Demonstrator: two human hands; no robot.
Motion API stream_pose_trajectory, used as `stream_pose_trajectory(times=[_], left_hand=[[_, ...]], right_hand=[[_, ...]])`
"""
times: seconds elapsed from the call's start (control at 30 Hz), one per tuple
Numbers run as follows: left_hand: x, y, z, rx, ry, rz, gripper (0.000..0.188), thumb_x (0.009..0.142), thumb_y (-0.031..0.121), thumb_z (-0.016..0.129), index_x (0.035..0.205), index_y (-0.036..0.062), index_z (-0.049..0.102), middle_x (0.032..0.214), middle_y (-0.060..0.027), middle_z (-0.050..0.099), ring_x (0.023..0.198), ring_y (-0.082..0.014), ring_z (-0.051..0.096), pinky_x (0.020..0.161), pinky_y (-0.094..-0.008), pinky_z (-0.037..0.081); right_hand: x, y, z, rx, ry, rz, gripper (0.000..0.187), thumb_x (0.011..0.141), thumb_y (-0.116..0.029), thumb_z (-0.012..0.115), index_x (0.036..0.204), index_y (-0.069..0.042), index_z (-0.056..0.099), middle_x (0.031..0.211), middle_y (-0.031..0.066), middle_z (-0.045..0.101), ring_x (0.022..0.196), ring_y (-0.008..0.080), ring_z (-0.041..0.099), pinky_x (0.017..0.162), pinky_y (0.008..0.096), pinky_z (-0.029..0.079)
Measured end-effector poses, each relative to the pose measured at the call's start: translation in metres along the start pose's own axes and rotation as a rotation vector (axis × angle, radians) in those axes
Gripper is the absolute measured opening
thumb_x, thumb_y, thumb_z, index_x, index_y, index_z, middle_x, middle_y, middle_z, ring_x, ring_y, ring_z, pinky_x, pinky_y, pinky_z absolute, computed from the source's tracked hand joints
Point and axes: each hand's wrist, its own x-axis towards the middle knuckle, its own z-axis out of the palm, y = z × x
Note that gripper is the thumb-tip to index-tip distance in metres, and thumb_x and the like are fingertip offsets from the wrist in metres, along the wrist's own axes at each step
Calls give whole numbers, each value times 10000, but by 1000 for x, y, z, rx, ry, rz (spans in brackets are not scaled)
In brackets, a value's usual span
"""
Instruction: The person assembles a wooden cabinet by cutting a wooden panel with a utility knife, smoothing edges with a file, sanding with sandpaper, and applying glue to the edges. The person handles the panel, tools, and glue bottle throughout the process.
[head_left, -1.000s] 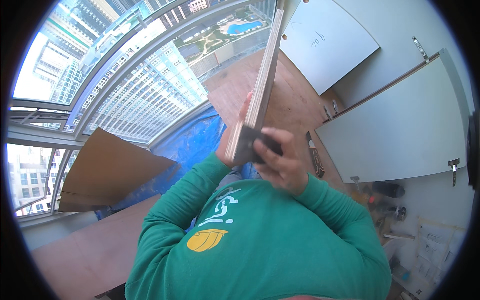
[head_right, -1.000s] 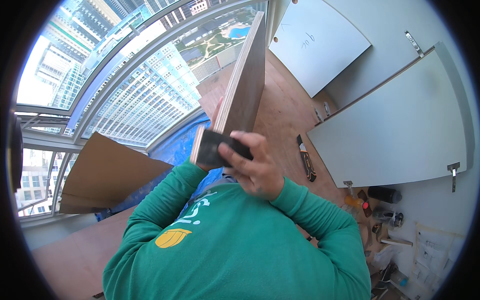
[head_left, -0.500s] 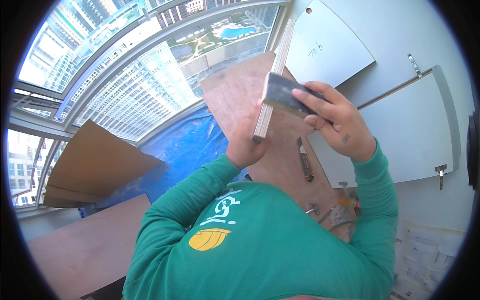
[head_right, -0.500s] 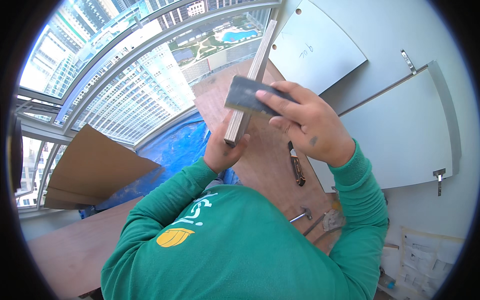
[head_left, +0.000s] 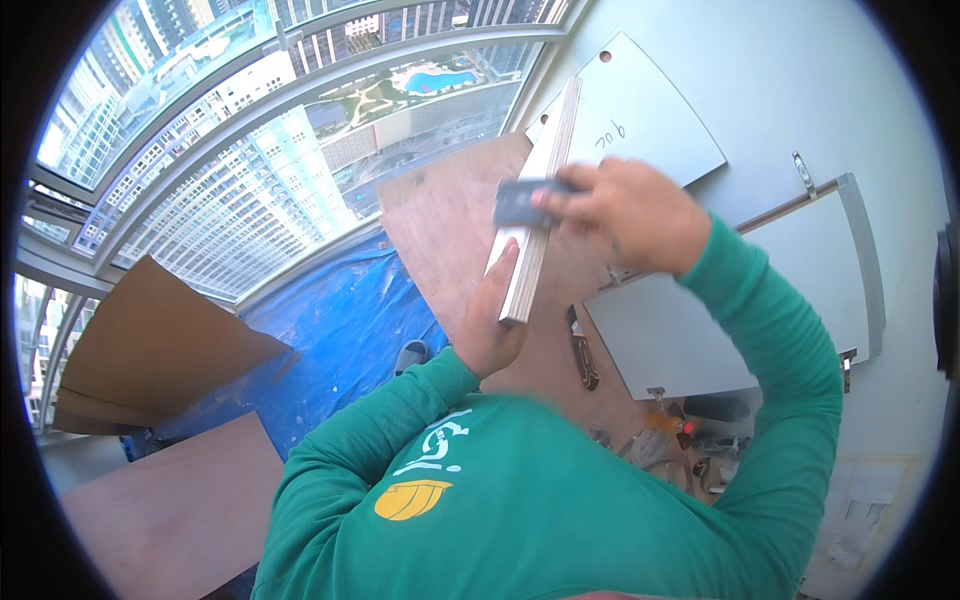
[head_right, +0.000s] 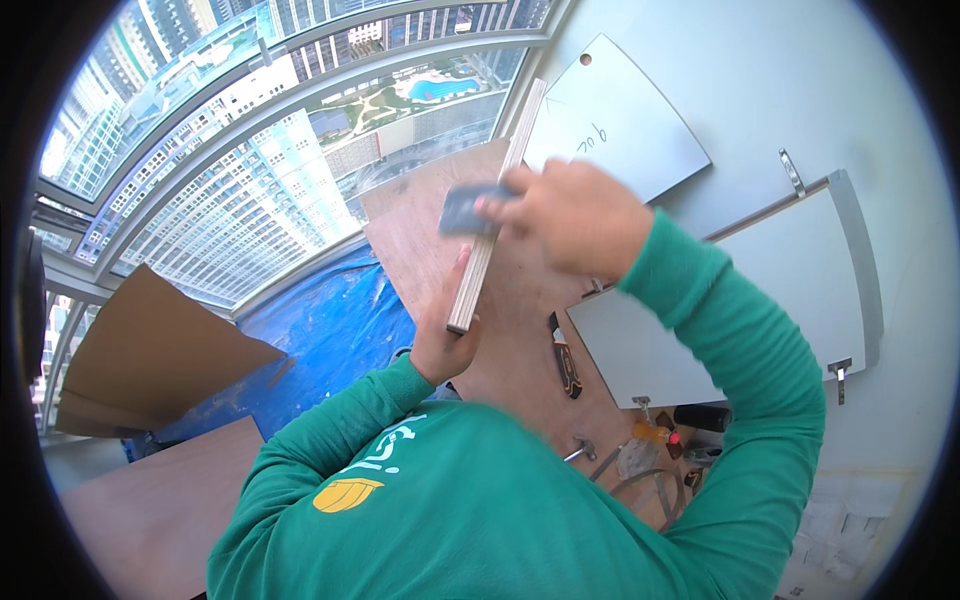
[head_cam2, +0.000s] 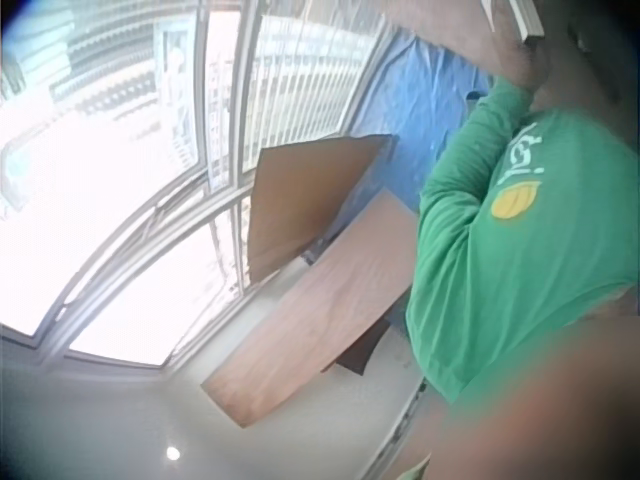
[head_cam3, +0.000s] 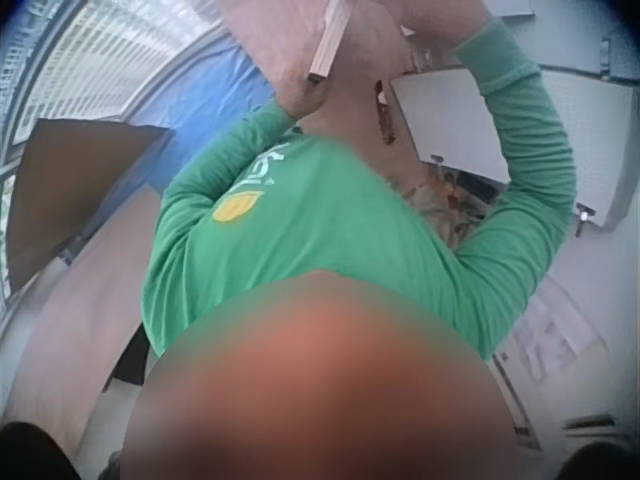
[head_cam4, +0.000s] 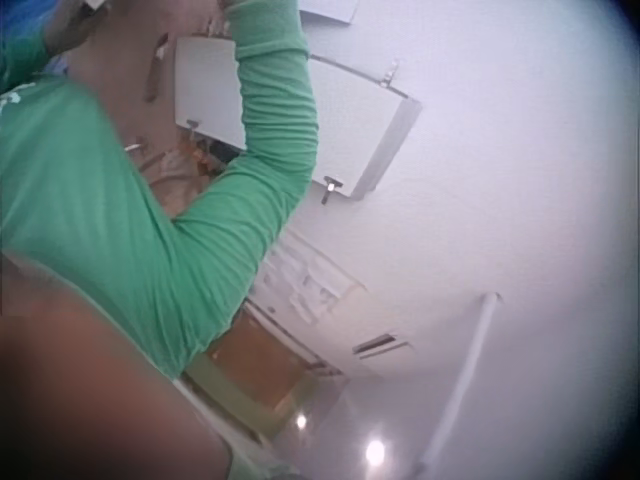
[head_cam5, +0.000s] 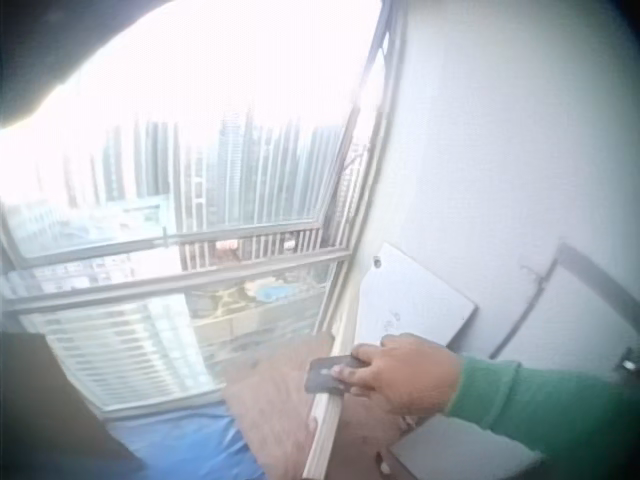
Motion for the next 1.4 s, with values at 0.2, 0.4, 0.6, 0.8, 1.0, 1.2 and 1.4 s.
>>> stream_pose_trajectory(times=[0.2, 0.4, 0.6, 0.8, 1.0, 1.2, 1.4], left_hand=[[-1, 0, -6, -35, 16, -19, 852, 841, -93, 589, 1636, -83, 285, 1651, -333, 377, 1566, -474, 350, 1295, -495, 294], [2, 5, -1, -82, -11, -17, 853, 853, -91, 595, 1643, -82, 273, 1644, -357, 369, 1566, -488, 343, 1295, -499, 290], [0, -3, -12, -57, 35, -5, 852, 862, -109, 575, 1652, -77, 258, 1648, -356, 366, 1555, -493, 362, 1283, -507, 312], [1, 1, -9, -104, -30, -12, 905, 825, -153, 463, 1686, -44, 205, 1718, -293, 306, 1614, -401, 307, 1290, -431, 292], [1, -3, -17, -114, 32, -32, 844, 854, -131, 523, 1656, -68, 269, 1669, -327, 359, 1568, -469, 354, 1289, -489, 294], [-8, -11, -24, -89, -46, -18, 887, 834, -151, 527, 1670, -55, 244, 1693, -302, 334, 1583, -459, 332, 1296, -470, 280], [1, 1, -17, -138, -47, -40, 918, 827, -161, 515, 1684, -42, 208, 1709, -295, 308, 1591, -444, 323, 1297, -450, 277]], right_hand=[[38, 52, 2, 42, -132, 87, 398, 999, -227, 697, 1394, -187, 731, 1320, 135, 678, 1007, 329, 711, 912, 441, 571], [66, 179, 40, -138, 6, 507, 382, 1097, -337, 579, 1442, -222, 700, 1241, 99, 682, 1085, 308, 701, 954, 435, 562], [50, 57, 12, 130, -59, -37, 425, 959, -189, 758, 1380, -244, 747, 1352, 156, 682, 1074, 367, 706, 978, 438, 564], [53, 194, 50, 83, 55, 481, 379, 1109, -313, 574, 1458, -220, 689, 1365, 117, 659, 1131, 318, 689, 1010, 412, 547], [40, 139, 73, 350, 230, 303, 428, 1043, -204, 683, 1469, -176, 672, 1301, 178, 650, 1052, 356, 688, 971, 401, 557], [-4, 11, 51, 334, 273, -91, 564, 923, -153, 783, 1471, -234, 677, 1348, 168, 640, 1101, 379, 666, 1013, 467, 528], [31, 168, 95, 353, 375, 467, 430, 1054, -244, 668, 1474, -150, 666, 1286, 165, 648, 1036, 338, 687, 931, 406, 559]])
